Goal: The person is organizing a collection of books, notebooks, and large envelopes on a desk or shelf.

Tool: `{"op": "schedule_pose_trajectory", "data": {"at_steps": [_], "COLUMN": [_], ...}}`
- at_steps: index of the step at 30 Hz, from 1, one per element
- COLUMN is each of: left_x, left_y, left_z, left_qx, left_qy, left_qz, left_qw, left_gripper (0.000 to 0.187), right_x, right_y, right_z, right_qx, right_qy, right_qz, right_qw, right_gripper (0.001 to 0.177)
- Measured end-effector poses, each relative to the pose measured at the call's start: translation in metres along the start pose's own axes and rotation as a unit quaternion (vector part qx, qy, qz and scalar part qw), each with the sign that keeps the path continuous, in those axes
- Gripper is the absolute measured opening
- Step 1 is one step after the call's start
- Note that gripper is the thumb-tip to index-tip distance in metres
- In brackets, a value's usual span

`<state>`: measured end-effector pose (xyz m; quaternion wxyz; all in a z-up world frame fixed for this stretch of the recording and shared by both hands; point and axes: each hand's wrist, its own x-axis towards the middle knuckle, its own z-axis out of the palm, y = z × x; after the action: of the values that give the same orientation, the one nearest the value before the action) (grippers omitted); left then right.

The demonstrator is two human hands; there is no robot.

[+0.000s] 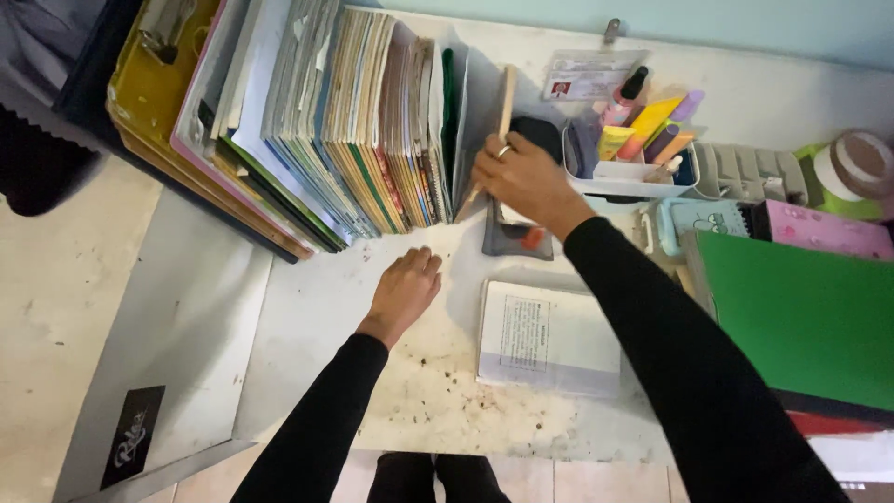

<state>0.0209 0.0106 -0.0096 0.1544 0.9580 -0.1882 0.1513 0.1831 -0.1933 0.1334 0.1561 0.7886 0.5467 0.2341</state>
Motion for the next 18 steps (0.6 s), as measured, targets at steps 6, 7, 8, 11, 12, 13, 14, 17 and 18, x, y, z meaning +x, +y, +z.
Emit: {"op": "schedule_pose_trajectory", "data": {"at_steps": [6, 7, 8, 11, 12, 13, 14, 17, 18], "left_x": [0.044, 0.046, 0.049, 0.052, 0.052, 0.051, 0.051, 0.049, 0.048], "left_y": [0.015, 0.016, 0.017, 0.021, 0.022, 0.026, 0.03, 0.046, 0.051], "left_z": [-0.031, -0.032, -0.034, -0.036, -0.036, -0.041, -0.045, -0.053, -0.055], "left_qx": [-0.051, -0.05, -0.046, -0.049, -0.056, -0.058, -0.064, -0.066, -0.06], "left_qy": [0.106, 0.108, 0.127, 0.121, 0.094, 0.094, 0.108, 0.107, 0.09], "left_qz": [-0.062, -0.062, -0.054, -0.045, -0.046, -0.044, -0.005, 0.056, 0.074], "left_qw": [0.991, 0.991, 0.989, 0.99, 0.993, 0.993, 0.992, 0.99, 0.991], "left_gripper": [0.049, 0.049, 0.046, 0.029, 0.017, 0.017, 0.017, 0.017, 0.017], "right_x": [-0.035, -0.044, -0.053, -0.085, -0.096, -0.106, -0.117, -0.149, -0.159], "right_y": [0.019, 0.015, 0.011, -0.002, -0.007, -0.012, -0.017, -0.034, -0.04], "right_z": [-0.032, -0.04, -0.049, -0.067, -0.071, -0.076, -0.08, -0.097, -0.103], "right_qx": [-0.004, -0.006, -0.001, 0.025, 0.047, 0.046, 0.05, 0.048, 0.045], "right_qy": [0.09, 0.091, 0.085, 0.097, 0.114, 0.112, 0.108, 0.086, 0.071], "right_qz": [0.059, 0.058, 0.074, 0.123, 0.154, 0.155, 0.181, 0.211, 0.213], "right_qw": [0.994, 0.994, 0.994, 0.987, 0.98, 0.98, 0.976, 0.972, 0.973], "right_gripper": [0.017, 0.017, 0.016, 0.019, 0.022, 0.022, 0.019, 0.016, 0.016]}}
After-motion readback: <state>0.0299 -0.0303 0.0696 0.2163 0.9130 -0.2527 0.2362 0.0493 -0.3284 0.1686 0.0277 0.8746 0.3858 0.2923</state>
